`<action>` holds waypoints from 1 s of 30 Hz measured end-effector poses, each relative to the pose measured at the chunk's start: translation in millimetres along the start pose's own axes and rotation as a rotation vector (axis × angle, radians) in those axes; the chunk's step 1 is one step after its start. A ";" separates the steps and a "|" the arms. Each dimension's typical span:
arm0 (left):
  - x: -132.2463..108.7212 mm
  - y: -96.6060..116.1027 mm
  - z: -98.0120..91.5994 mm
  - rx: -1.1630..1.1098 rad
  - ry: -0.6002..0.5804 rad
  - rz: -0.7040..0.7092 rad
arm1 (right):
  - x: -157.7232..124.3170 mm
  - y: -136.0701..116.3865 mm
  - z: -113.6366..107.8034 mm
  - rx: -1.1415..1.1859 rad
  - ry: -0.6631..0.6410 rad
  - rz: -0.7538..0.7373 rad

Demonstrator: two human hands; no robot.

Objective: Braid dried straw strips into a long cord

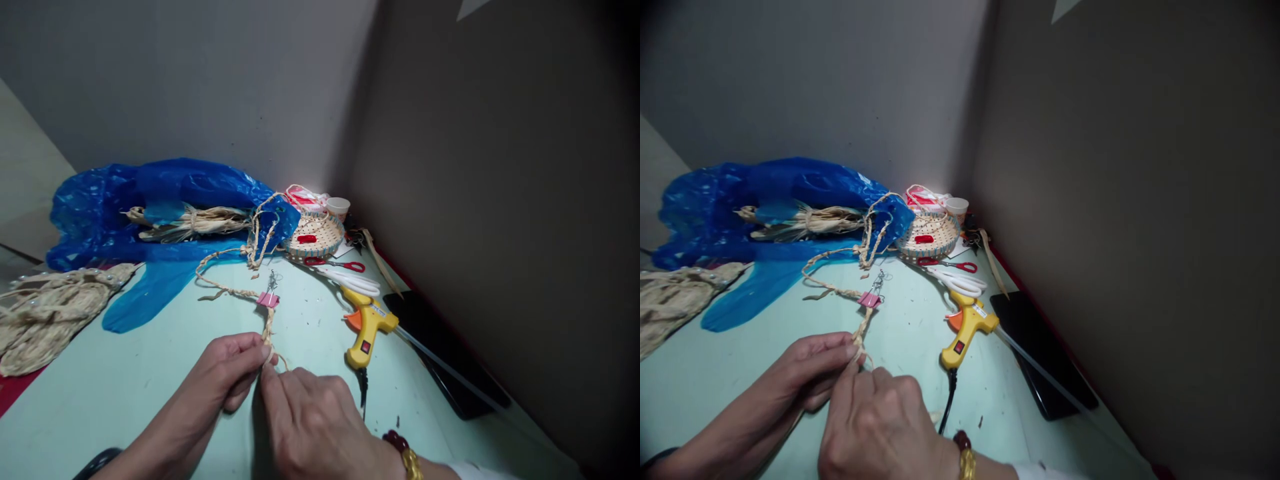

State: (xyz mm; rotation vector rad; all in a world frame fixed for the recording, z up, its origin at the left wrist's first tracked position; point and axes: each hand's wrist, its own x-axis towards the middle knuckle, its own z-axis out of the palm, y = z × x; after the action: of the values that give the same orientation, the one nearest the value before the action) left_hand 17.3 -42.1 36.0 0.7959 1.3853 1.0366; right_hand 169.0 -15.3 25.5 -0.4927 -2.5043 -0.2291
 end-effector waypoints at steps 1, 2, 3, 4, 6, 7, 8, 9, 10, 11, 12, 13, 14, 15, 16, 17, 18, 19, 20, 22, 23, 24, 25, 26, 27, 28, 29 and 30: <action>-0.5 0.5 -1.3 -0.009 -0.013 0.004 | 0.3 -1.0 0.5 -0.008 0.023 -0.014; -0.6 1.2 -2.5 -0.013 -0.030 0.003 | 1.3 -0.9 -0.5 -0.002 0.048 -0.025; -0.5 1.8 -3.4 -0.014 -0.051 0.001 | 2.9 0.3 -2.9 0.025 0.066 -0.025; -0.3 2.4 -4.1 -0.018 -0.070 0.004 | 5.1 2.7 -6.6 0.073 0.068 0.000; 0.3 3.4 -4.8 -0.039 -0.093 0.016 | 10.3 10.8 -15.7 0.212 0.039 0.145; 0.5 3.8 -4.8 -0.046 -0.097 0.021 | 12.9 15.7 -19.8 0.294 -0.005 0.266; 0.6 4.1 -4.7 -0.041 -0.098 0.025 | 15.2 20.8 -22.7 0.402 -0.058 0.387; 0.6 4.2 -4.5 -0.021 -0.107 0.026 | 17.1 25.5 -24.0 0.542 -0.140 0.479; 0.5 4.4 -4.4 0.001 -0.119 0.032 | 18.5 29.7 -23.7 0.700 -0.232 0.547; 0.2 4.5 -4.3 0.022 -0.132 0.044 | 19.6 33.0 -22.1 0.859 -0.326 0.580; -0.2 4.7 -4.4 0.041 -0.143 0.064 | 20.4 35.4 -19.5 0.983 -0.395 0.594; -0.7 4.8 -4.7 0.058 -0.147 0.086 | 21.0 37.1 -16.5 1.060 -0.433 0.597; -1.5 5.0 -5.0 0.074 -0.137 0.105 | 21.4 38.1 -13.5 1.090 -0.440 0.602; -2.3 5.2 -5.5 0.092 -0.115 0.114 | 21.9 38.6 -10.9 1.080 -0.431 0.611; -3.1 5.4 -6.0 0.112 -0.087 0.113 | 22.3 38.9 -8.6 1.052 -0.417 0.624; -3.9 5.6 -6.6 0.132 -0.066 0.100 | 22.6 39.0 -6.7 1.030 -0.410 0.641; -4.5 5.7 -7.1 0.141 -0.049 0.088 | 22.8 39.2 -4.9 1.024 -0.406 0.662; -5.0 5.9 -7.5 0.147 -0.039 0.078 | 22.8 39.3 -3.0 1.036 -0.400 0.682; -5.1 6.1 -7.9 0.154 -0.036 0.078 | 22.7 39.4 -1.0 1.065 -0.388 0.698; -4.7 6.7 -8.6 0.189 -0.025 0.099 | 22.0 39.0 3.5 1.165 -0.345 0.727; -4.3 7.1 -9.0 0.220 -0.012 0.110 | 21.6 38.5 5.6 1.217 -0.322 0.743; -3.8 7.4 -9.3 0.254 0.005 0.119 | 21.2 37.8 7.4 1.260 -0.302 0.763; -3.4 7.6 -9.5 0.286 0.021 0.125 | 20.9 36.9 8.7 1.290 -0.285 0.785; -3.2 7.6 -9.6 0.318 0.035 0.132 | 20.9 35.8 9.4 1.305 -0.269 0.807; -3.3 7.4 -9.3 0.349 0.049 0.138 | 21.2 34.7 9.5 1.310 -0.257 0.826; -3.6 7.0 -8.6 0.379 0.060 0.149 | 21.6 33.7 8.9 1.311 -0.248 0.841; -4.4 6.4 -7.6 0.411 0.073 0.162 | 22.3 32.8 7.8 1.310 -0.238 0.850; -5.5 5.7 -6.1 0.445 0.091 0.177 | 23.1 32.1 6.2 1.307 -0.231 0.853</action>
State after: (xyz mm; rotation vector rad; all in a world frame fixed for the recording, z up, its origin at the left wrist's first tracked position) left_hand 11.1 -45.8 43.0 1.2267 1.6758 0.9161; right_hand 160.8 22.7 35.3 -0.9015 -1.8268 1.6899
